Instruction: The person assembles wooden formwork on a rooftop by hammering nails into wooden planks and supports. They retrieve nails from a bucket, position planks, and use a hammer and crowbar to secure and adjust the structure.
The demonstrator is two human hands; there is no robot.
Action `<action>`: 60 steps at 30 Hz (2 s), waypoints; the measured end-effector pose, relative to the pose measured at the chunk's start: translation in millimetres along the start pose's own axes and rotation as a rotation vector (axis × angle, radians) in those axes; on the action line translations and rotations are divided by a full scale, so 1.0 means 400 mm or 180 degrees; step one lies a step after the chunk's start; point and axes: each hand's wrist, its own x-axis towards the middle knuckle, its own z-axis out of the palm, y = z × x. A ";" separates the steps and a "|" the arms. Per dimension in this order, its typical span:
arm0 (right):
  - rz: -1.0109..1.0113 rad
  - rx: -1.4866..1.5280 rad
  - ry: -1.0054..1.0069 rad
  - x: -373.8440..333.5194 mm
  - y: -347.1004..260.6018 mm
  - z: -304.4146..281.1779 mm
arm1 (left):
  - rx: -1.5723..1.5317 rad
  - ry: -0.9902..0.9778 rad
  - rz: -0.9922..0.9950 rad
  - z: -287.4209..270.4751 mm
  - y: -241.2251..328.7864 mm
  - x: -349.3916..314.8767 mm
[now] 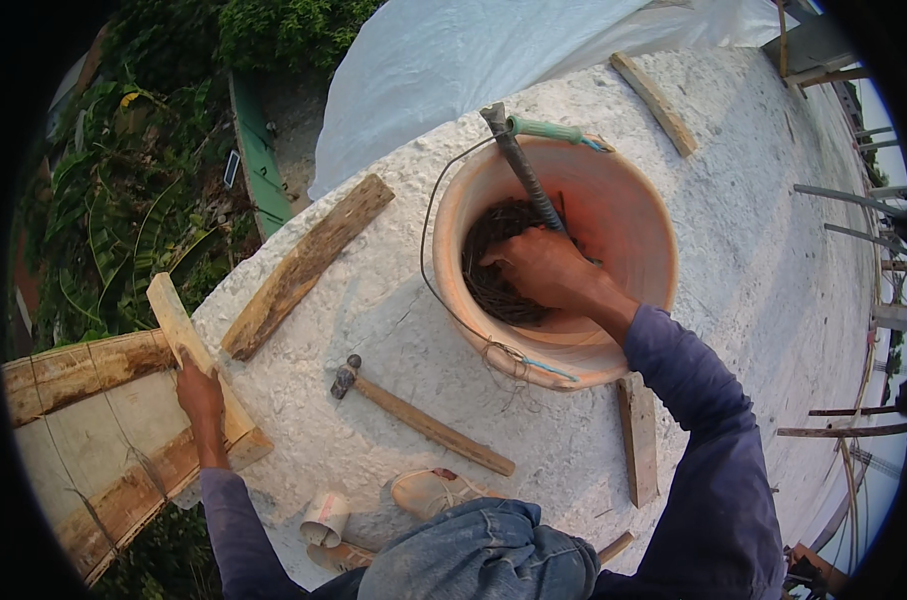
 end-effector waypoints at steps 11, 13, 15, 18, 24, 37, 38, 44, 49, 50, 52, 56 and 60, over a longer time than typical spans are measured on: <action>0.0321 0.0071 0.0335 -0.022 -0.010 -0.035 | -0.0075 0.0042 0.0074 0.006 -0.007 -0.001; 0.0397 0.0028 0.0308 -0.027 -0.017 -0.047 | -0.0093 0.0074 0.0085 0.006 -0.006 -0.004; 0.0424 -0.0010 0.0326 -0.035 -0.021 -0.059 | -0.0091 0.0090 0.0101 0.005 -0.005 -0.006; 0.0429 -0.0222 0.0352 -0.043 -0.021 -0.073 | -0.0111 0.0069 0.0067 0.001 -0.001 -0.009; 0.0077 -0.0066 0.0708 -0.042 -0.009 -0.052 | 0.0058 0.0082 0.0062 -0.011 0.013 -0.015; 0.0161 -0.0578 0.0087 -0.018 -0.037 0.003 | -0.0145 0.0116 0.0134 -0.006 0.009 -0.014; 0.0156 -0.0539 0.0175 -0.017 -0.037 0.006 | -0.0106 0.0069 0.0091 -0.007 0.010 -0.015; 0.0320 -0.0411 0.0443 -0.013 -0.040 0.035 | -0.0068 0.0097 0.0104 -0.006 0.014 -0.017; 0.0499 -0.0124 0.0553 -0.018 -0.057 0.019 | -0.0081 0.0011 0.0013 0.002 0.011 -0.014; 0.0516 -0.0057 0.0530 -0.021 -0.061 0.010 | -0.0144 -0.0062 -0.0020 0.000 0.013 -0.020; 0.0567 0.0105 0.0522 -0.030 -0.068 -0.012 | -0.0311 -0.0068 -0.0030 -0.011 0.023 -0.037; 0.0648 0.1182 0.0731 -0.092 -0.075 -0.075 | -0.0344 0.0222 0.0552 -0.066 0.081 -0.128; 0.0847 0.3226 0.0932 -0.220 -0.130 -0.141 | -0.1945 0.0694 0.1589 -0.180 0.216 -0.244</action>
